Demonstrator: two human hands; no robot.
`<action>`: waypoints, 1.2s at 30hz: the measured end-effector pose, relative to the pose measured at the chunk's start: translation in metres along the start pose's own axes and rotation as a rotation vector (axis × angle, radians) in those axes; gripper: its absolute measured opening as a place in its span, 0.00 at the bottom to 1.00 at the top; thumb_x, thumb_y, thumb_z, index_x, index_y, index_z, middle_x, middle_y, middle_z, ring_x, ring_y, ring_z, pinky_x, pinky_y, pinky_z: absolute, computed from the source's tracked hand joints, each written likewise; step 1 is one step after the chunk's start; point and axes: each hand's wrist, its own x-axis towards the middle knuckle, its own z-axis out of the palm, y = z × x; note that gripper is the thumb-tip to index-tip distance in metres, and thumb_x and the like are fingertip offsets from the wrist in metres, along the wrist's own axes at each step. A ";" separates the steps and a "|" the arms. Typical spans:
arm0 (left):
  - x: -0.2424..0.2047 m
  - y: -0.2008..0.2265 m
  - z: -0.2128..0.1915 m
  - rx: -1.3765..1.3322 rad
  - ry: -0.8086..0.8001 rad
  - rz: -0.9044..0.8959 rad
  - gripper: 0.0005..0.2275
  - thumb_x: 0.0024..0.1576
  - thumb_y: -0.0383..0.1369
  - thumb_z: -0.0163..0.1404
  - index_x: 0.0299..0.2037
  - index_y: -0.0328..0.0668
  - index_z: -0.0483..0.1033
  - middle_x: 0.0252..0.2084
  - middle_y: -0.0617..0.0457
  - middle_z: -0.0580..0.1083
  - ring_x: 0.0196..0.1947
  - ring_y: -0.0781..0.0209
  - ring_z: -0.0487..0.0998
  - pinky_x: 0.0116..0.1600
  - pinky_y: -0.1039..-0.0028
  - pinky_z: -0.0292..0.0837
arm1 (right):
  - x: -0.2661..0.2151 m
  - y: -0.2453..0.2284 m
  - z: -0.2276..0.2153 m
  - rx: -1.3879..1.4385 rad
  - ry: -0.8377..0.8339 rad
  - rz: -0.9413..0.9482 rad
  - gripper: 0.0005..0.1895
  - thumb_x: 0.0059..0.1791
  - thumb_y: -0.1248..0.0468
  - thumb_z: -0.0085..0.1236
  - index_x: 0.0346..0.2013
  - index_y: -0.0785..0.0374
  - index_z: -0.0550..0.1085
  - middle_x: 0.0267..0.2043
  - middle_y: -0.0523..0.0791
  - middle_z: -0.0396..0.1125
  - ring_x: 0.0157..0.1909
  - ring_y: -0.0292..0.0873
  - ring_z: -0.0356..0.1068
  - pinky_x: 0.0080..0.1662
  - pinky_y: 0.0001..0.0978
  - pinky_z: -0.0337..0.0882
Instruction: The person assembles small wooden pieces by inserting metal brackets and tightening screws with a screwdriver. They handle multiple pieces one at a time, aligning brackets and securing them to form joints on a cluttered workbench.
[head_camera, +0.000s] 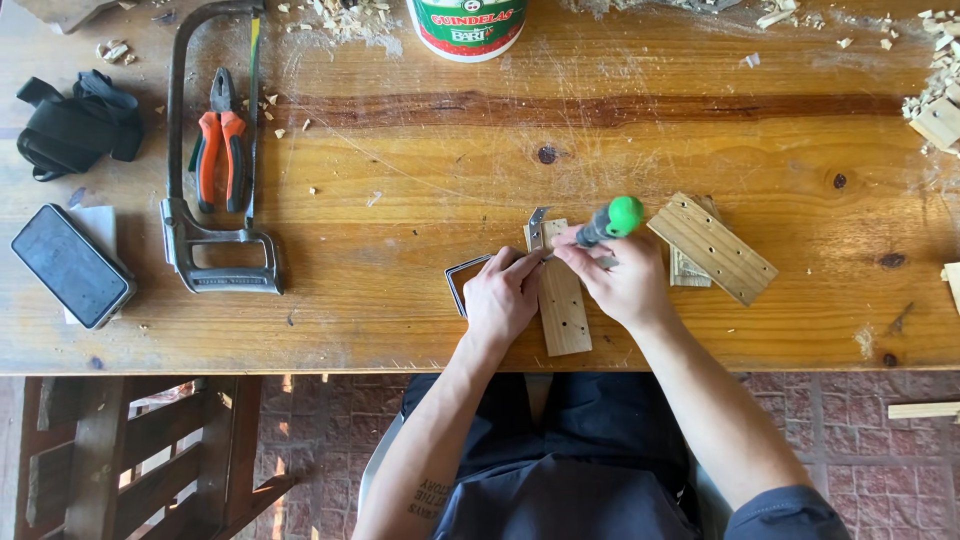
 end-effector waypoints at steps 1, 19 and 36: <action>0.000 -0.001 0.001 0.001 -0.003 -0.001 0.09 0.58 0.40 0.54 0.46 0.65 0.83 0.34 0.63 0.74 0.34 0.60 0.81 0.33 0.71 0.77 | -0.002 0.002 0.000 0.002 0.001 0.003 0.06 0.50 0.71 0.64 0.40 0.70 0.79 0.33 0.52 0.76 0.31 0.47 0.77 0.31 0.36 0.76; -0.002 -0.004 0.004 -0.008 0.016 0.048 0.10 0.57 0.37 0.55 0.48 0.62 0.83 0.33 0.60 0.74 0.34 0.57 0.81 0.34 0.70 0.78 | -0.020 0.025 -0.004 0.141 0.134 -0.030 0.13 0.48 0.71 0.68 0.45 0.75 0.77 0.36 0.52 0.75 0.32 0.45 0.78 0.33 0.34 0.80; 0.000 0.000 0.002 -0.004 0.019 0.037 0.10 0.57 0.38 0.55 0.48 0.62 0.83 0.33 0.61 0.74 0.33 0.59 0.81 0.33 0.71 0.78 | 0.009 -0.018 -0.008 0.088 -0.041 0.078 0.12 0.57 0.70 0.46 0.48 0.72 0.77 0.39 0.55 0.76 0.36 0.52 0.79 0.34 0.41 0.81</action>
